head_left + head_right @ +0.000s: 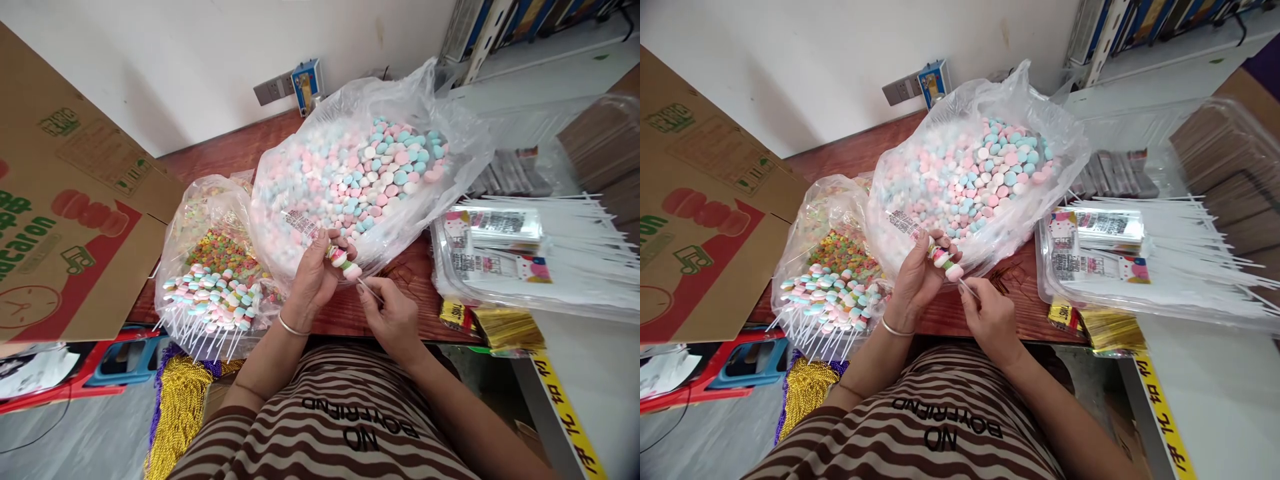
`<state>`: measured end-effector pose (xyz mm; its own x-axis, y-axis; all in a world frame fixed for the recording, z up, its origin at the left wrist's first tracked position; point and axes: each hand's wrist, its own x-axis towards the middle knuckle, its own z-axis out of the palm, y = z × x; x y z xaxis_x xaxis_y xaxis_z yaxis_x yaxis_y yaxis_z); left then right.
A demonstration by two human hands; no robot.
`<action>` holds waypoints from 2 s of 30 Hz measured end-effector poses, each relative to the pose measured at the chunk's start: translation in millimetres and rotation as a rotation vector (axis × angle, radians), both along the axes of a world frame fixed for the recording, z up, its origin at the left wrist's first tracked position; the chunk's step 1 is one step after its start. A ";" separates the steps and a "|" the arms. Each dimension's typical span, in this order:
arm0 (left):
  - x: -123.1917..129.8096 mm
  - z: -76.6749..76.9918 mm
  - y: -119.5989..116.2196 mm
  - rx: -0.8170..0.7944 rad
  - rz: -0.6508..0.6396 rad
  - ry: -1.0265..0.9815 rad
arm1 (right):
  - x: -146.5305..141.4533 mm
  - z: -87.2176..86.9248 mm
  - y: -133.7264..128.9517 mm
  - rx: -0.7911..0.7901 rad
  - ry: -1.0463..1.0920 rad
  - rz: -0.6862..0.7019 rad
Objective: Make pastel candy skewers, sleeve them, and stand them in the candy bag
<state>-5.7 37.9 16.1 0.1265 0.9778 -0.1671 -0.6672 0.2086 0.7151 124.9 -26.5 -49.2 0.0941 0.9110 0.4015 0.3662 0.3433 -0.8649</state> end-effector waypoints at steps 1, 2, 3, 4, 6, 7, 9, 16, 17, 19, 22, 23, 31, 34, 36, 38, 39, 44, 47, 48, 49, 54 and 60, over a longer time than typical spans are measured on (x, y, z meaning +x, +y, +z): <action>1.1 -1.2 -0.8 0.013 0.000 0.003 | 1.9 -1.2 0.1 0.078 -0.111 -0.060; 2.3 -2.1 -1.7 0.020 0.000 0.006 | 3.4 -2.0 0.0 0.124 -0.174 -0.083; 3.4 -2.3 -2.4 0.023 0.005 0.010 | 4.2 -2.3 -0.3 0.124 -0.176 -0.066; 4.2 -2.0 -2.9 0.021 0.010 0.012 | 4.5 -2.0 -0.9 0.073 -0.111 -0.010; 4.8 -0.1 -3.3 0.013 0.008 0.008 | 3.6 0.1 -3.1 -0.144 0.198 0.197; 4.6 1.3 -3.5 0.013 -0.002 -0.001 | 2.6 1.8 -4.5 -0.280 0.400 0.316; 4.2 3.8 -4.1 0.020 -0.029 -0.020 | -0.4 5.7 -7.3 -0.520 0.781 0.526; 11.0 2.2 -10.5 -0.041 -0.056 0.052 | -11.1 9.0 -10.5 -0.657 1.106 0.664; 12.3 1.6 -11.2 -0.043 -0.053 0.077 | -10.8 8.0 -10.0 -0.601 1.004 0.570; 13.9 0.9 -12.7 -0.039 -0.045 0.118 | -7.9 5.5 -8.5 -0.447 0.729 0.348; 13.6 -0.4 -16.4 -0.003 -0.050 0.147 | -2.2 1.6 -6.0 -0.294 0.474 0.207; 12.7 -1.8 -18.2 0.029 -0.028 0.170 | -1.1 0.7 -5.3 -0.283 0.472 0.210; -6.7 -22.2 -26.8 0.667 0.406 1.065 | -3.0 0.8 -4.6 -0.301 0.537 0.245; -13.8 -24.1 -23.5 0.865 0.447 1.254 | -1.0 2.1 -5.7 -0.210 0.345 0.171; -16.8 -24.6 -21.6 0.932 0.446 1.332 | 0.5 2.7 -5.9 -0.100 0.158 0.084; -18.6 -24.9 -20.9 0.938 0.437 1.378 | 1.5 2.4 -5.5 0.016 -0.022 0.003; -19.3 -24.9 -21.0 0.929 0.434 1.388 | 1.9 1.7 -5.0 0.071 -0.099 -0.028; -22.7 -19.8 -23.8 0.895 0.403 1.393 | 5.2 -1.2 -1.8 0.320 -0.430 -0.140; -24.2 -14.5 -26.2 0.915 0.378 1.413 | 7.8 -1.3 -0.5 0.457 -0.587 -0.175; -24.4 -13.1 -27.0 0.920 0.373 1.426 | 8.3 -1.7 -0.4 0.478 -0.612 -0.180; -24.4 -12.1 -27.7 0.918 0.372 1.439 | 8.6 -2.6 -0.4 0.486 -0.623 -0.181; -23.5 -10.1 -30.1 0.828 0.365 1.423 | 7.7 -9.4 -2.1 0.450 -0.593 -0.156; -22.6 -6.9 -31.3 0.748 0.359 1.400 | 7.1 -4.8 -3.6 0.476 -0.664 -0.175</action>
